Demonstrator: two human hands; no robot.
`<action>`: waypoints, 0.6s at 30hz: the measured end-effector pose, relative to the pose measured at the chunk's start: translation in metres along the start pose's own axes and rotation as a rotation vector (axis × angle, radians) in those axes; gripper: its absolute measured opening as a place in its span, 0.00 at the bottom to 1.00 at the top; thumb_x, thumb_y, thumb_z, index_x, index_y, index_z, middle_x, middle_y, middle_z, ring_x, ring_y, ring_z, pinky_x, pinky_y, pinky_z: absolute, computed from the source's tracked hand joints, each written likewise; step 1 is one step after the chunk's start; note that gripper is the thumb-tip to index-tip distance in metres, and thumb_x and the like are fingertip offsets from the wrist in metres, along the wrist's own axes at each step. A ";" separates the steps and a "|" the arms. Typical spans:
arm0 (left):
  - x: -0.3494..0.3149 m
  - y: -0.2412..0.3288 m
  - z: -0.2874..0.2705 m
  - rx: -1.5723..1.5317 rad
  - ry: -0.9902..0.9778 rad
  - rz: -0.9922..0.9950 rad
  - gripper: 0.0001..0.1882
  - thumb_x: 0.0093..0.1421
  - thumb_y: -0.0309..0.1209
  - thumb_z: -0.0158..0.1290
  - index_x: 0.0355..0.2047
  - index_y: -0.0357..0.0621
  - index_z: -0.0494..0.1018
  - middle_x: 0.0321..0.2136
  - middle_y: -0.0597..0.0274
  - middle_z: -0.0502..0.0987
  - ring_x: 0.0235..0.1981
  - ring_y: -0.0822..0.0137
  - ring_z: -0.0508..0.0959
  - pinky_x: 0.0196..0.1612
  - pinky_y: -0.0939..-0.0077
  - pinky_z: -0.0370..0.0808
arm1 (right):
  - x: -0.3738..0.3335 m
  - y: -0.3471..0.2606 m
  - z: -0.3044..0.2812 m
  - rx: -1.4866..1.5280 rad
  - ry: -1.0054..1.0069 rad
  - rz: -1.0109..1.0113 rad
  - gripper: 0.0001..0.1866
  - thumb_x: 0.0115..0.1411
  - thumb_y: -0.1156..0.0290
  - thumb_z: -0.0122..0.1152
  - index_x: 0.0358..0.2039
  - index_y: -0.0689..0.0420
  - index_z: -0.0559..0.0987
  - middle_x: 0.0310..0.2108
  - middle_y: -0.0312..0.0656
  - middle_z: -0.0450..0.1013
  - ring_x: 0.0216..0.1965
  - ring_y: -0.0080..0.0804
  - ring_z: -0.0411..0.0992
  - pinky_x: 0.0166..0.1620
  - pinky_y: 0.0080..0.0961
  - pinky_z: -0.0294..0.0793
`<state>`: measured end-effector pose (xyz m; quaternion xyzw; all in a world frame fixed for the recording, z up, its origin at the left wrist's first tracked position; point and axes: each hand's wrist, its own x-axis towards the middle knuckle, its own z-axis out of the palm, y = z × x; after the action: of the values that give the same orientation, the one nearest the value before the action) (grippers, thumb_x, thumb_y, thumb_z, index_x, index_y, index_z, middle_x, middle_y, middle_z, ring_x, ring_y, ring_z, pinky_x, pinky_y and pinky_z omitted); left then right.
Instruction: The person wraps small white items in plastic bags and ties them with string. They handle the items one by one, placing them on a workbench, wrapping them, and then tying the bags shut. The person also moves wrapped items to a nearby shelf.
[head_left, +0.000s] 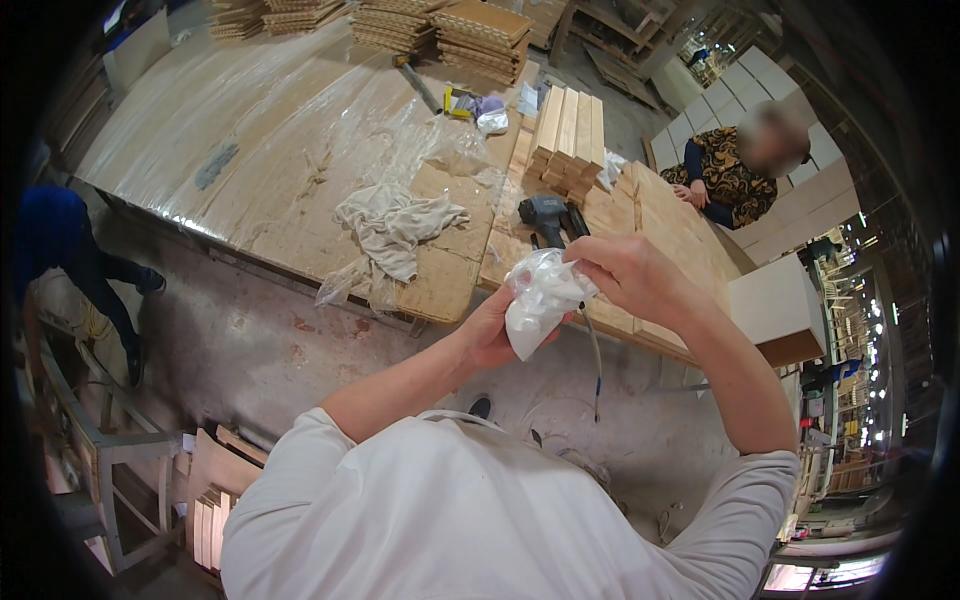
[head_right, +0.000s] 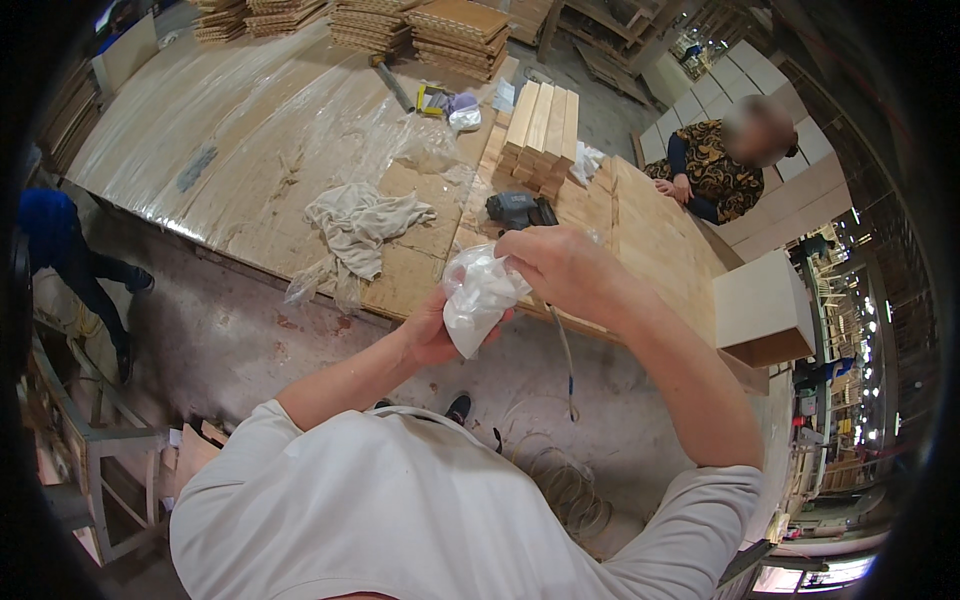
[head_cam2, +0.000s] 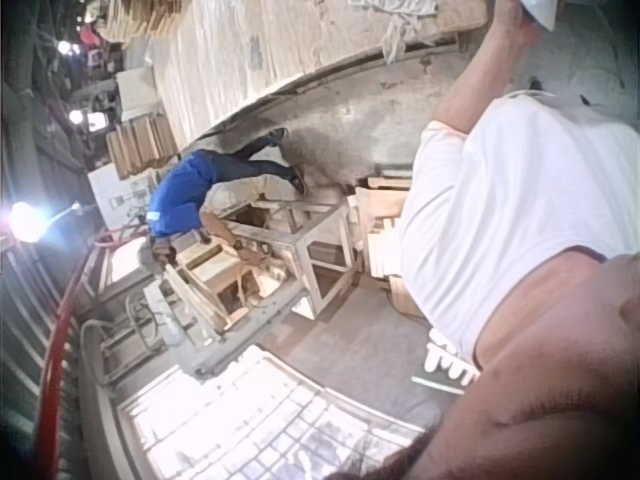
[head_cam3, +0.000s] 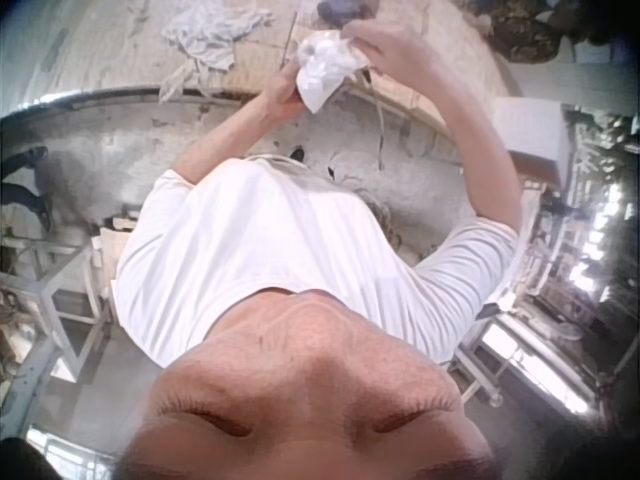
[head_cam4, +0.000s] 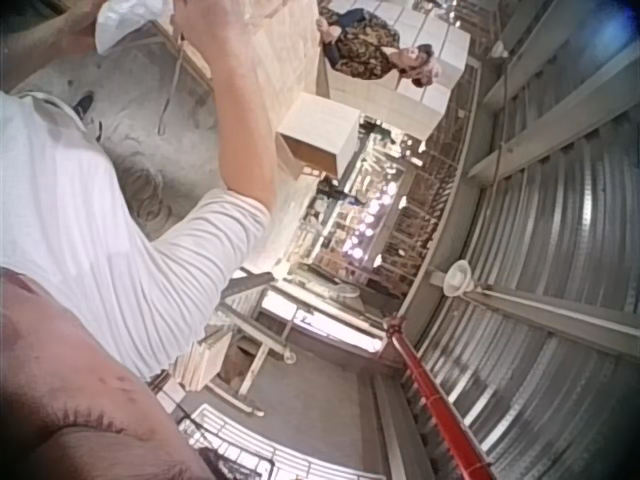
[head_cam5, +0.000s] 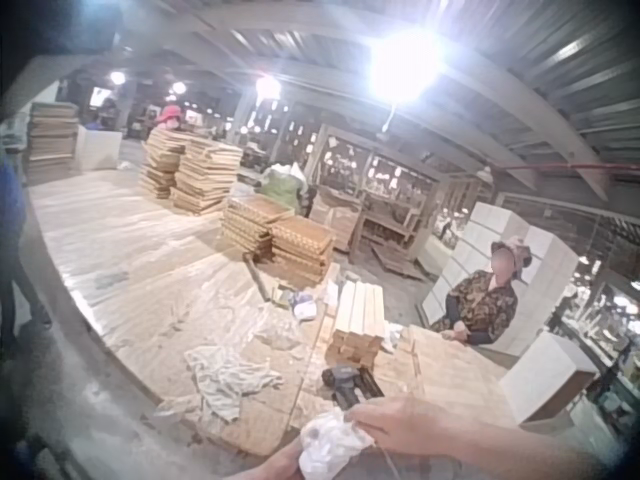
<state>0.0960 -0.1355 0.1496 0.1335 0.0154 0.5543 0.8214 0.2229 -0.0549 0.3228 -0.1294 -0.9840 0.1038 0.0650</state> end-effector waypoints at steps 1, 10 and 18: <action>0.000 0.001 0.001 0.024 0.005 0.004 0.32 0.56 0.55 0.49 0.54 0.49 0.61 0.45 0.59 0.72 0.42 0.65 0.75 0.40 0.70 0.75 | -0.001 0.000 -0.001 0.069 -0.044 0.051 0.16 0.53 0.79 0.55 0.44 0.60 0.72 0.26 0.44 0.73 0.26 0.36 0.73 0.32 0.27 0.72; -0.003 0.008 0.002 0.021 -0.016 0.059 0.30 0.58 0.54 0.47 0.53 0.49 0.62 0.43 0.59 0.73 0.41 0.65 0.75 0.40 0.71 0.75 | -0.003 -0.017 -0.026 0.371 -0.235 0.320 0.20 0.55 0.81 0.49 0.51 0.62 0.70 0.26 0.41 0.72 0.25 0.24 0.72 0.32 0.21 0.73; -0.001 0.005 0.005 -0.009 -0.098 0.011 0.31 0.58 0.55 0.47 0.55 0.50 0.62 0.45 0.59 0.72 0.43 0.65 0.75 0.42 0.71 0.75 | -0.007 -0.017 -0.025 0.193 -0.090 0.117 0.07 0.56 0.80 0.51 0.35 0.63 0.75 0.23 0.42 0.74 0.20 0.27 0.74 0.27 0.21 0.73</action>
<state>0.0921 -0.1362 0.1551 0.1568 -0.0284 0.5515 0.8188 0.2293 -0.0684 0.3502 -0.1750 -0.9621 0.2072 0.0267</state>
